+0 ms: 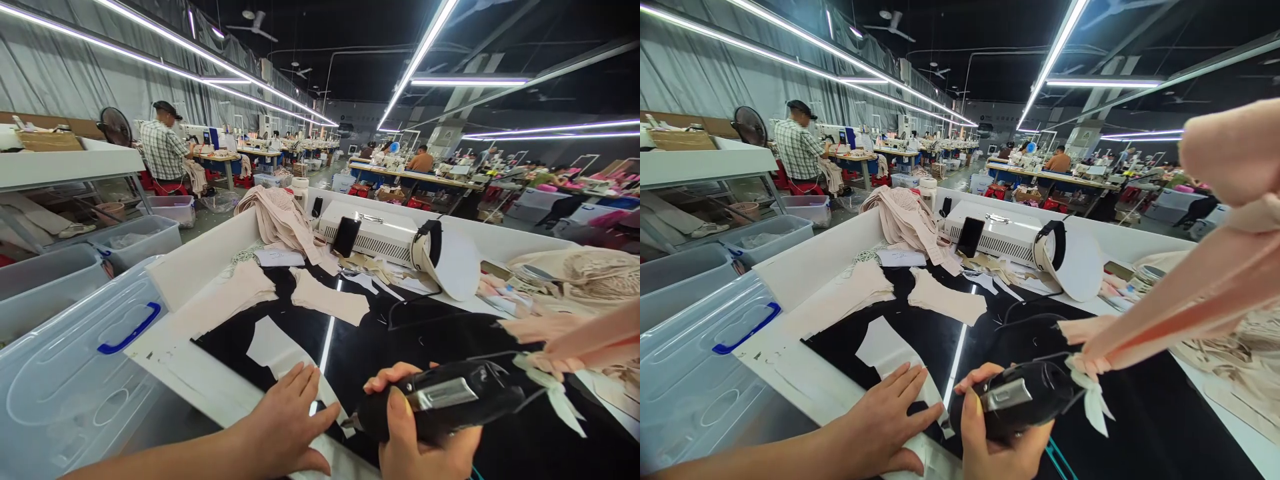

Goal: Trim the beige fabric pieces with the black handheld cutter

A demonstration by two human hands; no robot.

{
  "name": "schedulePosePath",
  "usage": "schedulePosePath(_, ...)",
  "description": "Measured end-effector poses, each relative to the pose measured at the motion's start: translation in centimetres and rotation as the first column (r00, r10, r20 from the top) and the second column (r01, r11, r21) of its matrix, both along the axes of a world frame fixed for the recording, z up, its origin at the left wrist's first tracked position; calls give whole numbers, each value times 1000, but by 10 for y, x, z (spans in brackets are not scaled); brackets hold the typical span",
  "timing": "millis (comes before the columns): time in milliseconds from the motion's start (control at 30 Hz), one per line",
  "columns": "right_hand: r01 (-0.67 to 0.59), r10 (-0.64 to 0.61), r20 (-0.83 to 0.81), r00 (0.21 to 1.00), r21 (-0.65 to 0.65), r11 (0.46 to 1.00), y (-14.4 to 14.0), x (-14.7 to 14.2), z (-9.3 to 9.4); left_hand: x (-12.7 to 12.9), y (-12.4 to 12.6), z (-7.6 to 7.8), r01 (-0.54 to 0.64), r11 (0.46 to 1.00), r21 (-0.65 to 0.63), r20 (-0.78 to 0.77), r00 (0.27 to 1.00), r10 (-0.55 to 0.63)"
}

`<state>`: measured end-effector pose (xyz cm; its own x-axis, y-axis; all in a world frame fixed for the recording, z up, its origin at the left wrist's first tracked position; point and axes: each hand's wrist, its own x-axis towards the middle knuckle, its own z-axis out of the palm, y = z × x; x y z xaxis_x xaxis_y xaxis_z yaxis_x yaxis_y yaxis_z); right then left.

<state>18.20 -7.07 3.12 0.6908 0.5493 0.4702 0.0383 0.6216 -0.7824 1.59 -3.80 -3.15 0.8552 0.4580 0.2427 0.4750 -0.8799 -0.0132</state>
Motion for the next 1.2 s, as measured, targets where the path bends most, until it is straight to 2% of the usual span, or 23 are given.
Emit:
schedulePosePath(200, -25, 26, -52, 998, 12, 1000, 13, 5, 6, 1, -1, 1, -5, 999, -45, -82, 997, 1)
schedulePosePath(333, -64, 64, -8, 998, 10, 998, 25, 7, 4, -1, 0, 2, 3, 998, -66, -95, 995, -9)
schedulePosePath(533, -88, 87, 20, 996, 13, 996, 32, 5, -3, -2, 2, 1, 16, 993, -114, -81, 996, -25)
schedulePosePath(700, -85, 85, 32, 996, -2, 996, 34, 3, -1, -3, 2, -3, 10, 993, -120, -76, 997, -19)
schedulePosePath(867, -83, 82, -36, 996, -12, 997, 40, 2, -1, -2, 2, -7, 19, 993, -117, -53, 998, -25)
schedulePosePath(1200, -128, 128, -6, 992, 3, 992, 49, -2, -2, -5, 2, -13, 28, 990, -141, -7, 1000, -29)
